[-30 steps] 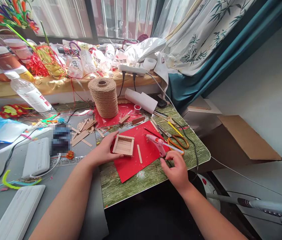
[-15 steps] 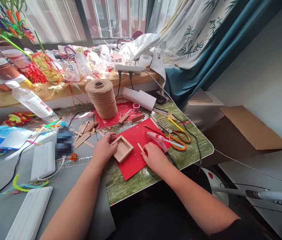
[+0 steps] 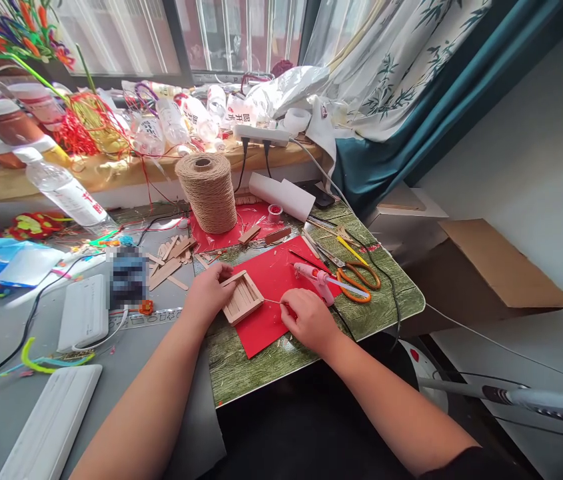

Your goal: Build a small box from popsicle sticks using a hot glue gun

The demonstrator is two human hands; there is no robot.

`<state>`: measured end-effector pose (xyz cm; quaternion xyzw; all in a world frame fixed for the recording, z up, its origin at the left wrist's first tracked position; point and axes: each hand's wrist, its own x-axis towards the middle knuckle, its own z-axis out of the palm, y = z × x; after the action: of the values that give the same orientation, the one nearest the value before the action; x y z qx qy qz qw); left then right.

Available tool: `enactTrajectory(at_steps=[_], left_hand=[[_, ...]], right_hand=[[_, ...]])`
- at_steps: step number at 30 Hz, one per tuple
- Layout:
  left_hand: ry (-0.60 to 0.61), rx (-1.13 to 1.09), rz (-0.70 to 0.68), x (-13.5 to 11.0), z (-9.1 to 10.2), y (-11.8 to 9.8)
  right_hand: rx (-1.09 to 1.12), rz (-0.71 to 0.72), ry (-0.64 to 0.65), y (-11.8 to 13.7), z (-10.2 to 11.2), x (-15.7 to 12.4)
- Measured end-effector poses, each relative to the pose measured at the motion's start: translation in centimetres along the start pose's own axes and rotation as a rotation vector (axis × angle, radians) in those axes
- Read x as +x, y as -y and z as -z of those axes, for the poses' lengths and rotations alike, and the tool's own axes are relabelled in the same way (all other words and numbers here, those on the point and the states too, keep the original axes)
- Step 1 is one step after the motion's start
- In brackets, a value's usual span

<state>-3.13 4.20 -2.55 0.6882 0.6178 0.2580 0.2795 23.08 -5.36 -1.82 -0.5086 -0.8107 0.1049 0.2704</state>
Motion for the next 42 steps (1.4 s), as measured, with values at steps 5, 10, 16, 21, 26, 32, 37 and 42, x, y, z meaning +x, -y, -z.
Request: enactTrajectory(at_steps=[5, 10, 16, 21, 26, 32, 37, 42], left_hand=[[-0.003, 0.023, -0.004, -0.3, 0.1, -0.6], [0.006, 0.103, -0.052, -0.4, -0.5, -0.8], [0.066, 0.179, -0.495, -0.7, 1.6, -1.2], [0.376, 0.225, -0.702, -0.8, 2.4, -0.9], [0.454, 0.258, -0.703, -0.6, 1.8, -0.2], [0.375, 0.323, -0.663, -1.1, 1.4, -1.2], [0.194, 0.415, -0.524, -2.5, -0.5, -3.2], [0.164, 0.452, -0.518, -3.3, -0.6, -3.9]], right_hand=[[-0.063, 0.265, -0.03, 0.5, -1.2, 0.9], [-0.045, 0.375, 0.0, 0.2, -3.5, 1.9], [0.071, 0.311, -0.001, -0.2, -3.9, 2.1], [0.187, 0.314, -0.041, -0.1, -2.9, 1.8], [0.239, 0.184, -0.22, -0.6, -0.7, -1.7], [0.136, -0.221, -0.503, -3.3, 1.3, -5.6], [0.222, -0.564, -0.525, -5.5, 1.2, -3.8], [0.286, -0.593, -0.208, -6.5, 2.0, -1.1]])
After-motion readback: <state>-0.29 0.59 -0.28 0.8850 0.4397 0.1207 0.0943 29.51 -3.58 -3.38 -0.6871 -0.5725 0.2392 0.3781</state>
